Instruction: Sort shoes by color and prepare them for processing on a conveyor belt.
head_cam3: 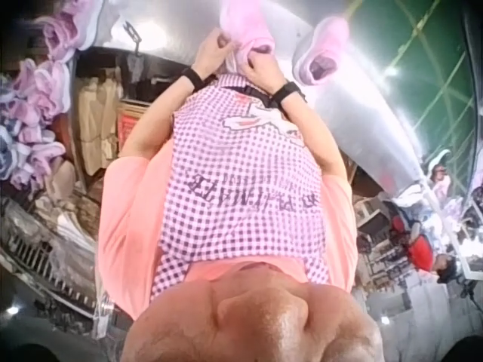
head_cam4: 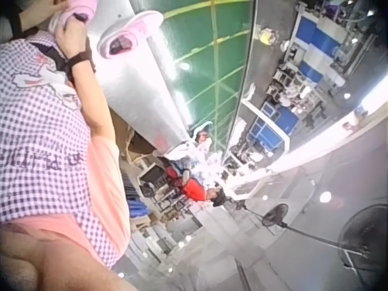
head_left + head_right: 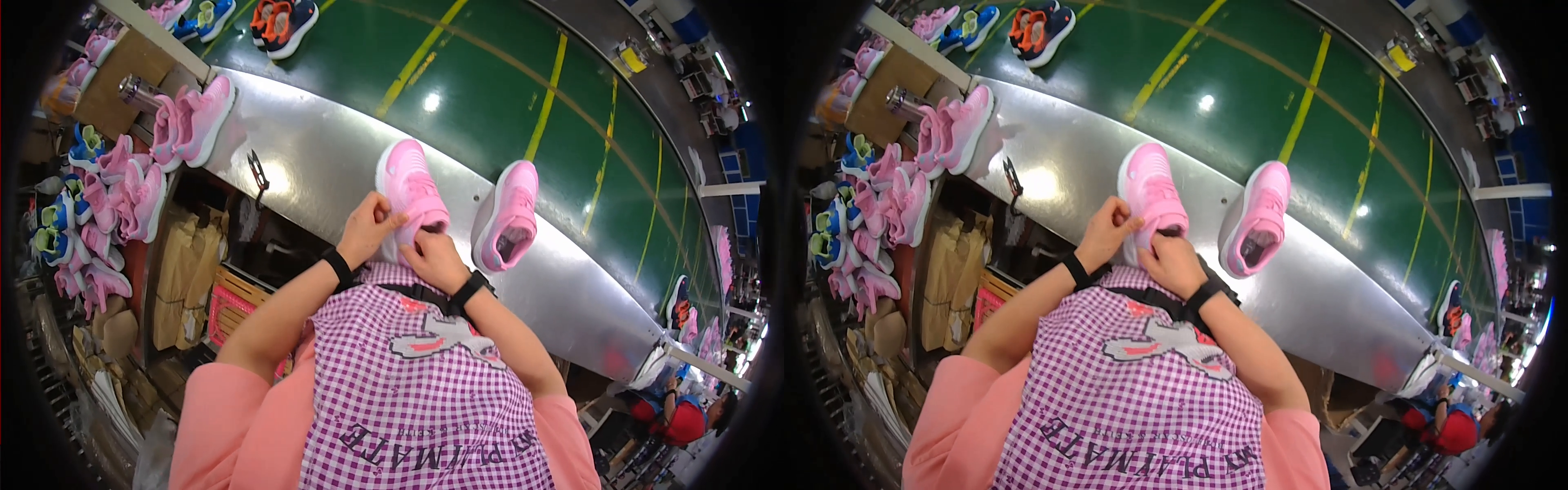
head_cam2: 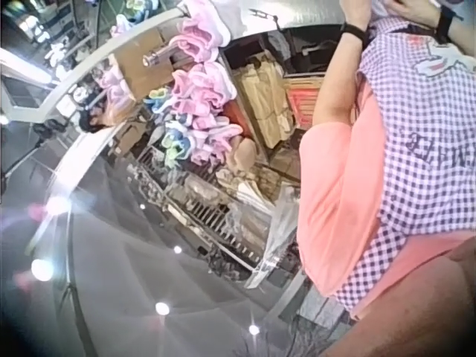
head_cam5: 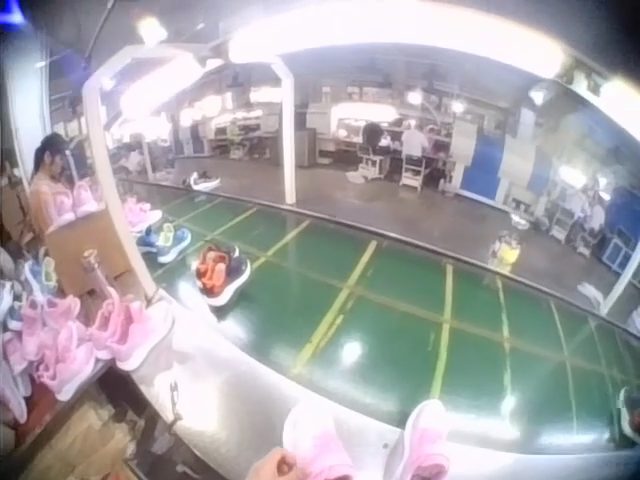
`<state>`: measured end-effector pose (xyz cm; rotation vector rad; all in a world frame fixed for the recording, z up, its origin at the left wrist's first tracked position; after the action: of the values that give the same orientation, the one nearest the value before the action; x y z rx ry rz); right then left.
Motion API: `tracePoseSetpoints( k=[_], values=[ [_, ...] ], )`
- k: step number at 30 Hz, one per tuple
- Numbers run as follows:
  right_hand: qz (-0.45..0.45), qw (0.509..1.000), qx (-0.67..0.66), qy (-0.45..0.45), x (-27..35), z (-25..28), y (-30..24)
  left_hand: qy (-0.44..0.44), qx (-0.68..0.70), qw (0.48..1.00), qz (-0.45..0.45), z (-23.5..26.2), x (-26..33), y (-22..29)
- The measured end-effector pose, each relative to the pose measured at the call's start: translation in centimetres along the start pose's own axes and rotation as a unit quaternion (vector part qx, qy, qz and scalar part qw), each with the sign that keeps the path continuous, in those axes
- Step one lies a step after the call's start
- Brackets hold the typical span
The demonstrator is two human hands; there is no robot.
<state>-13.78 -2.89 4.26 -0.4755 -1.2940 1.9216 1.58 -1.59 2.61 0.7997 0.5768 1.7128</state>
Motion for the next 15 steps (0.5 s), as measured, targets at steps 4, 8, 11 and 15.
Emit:
tracePoseSetpoints(
  k=[4,8,11,15],
  values=[
    [-0.009,0.969,0.213,0.125,2.2,2.8,0.2,0.04,0.038,0.998,0.011,-0.9,1.0,-1.5],
    [-0.045,0.964,0.231,0.124,5.1,5.1,2.3,0.028,-0.035,0.999,-0.013,-1.1,1.8,-2.4],
    [0.012,0.965,0.209,0.161,7.7,7.2,-1.1,-0.013,-0.072,0.997,-0.012,-1.7,3.5,-3.2],
    [-0.074,0.961,0.236,0.127,9.2,9.1,-0.8,-0.035,-0.113,0.993,-0.02,-2.3,6.0,-2.6]
  ],
)
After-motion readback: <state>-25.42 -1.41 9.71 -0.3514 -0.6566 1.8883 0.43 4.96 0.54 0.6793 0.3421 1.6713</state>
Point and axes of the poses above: each hand's wrist, its own x-axis away from the middle knuckle, its own z-axis out of the back of the hand, y = z × x, the point moved 5 cm from there along -x, towards the middle knuckle, and after that the axes turned 13 degrees about -x, right-handed, at the moved point
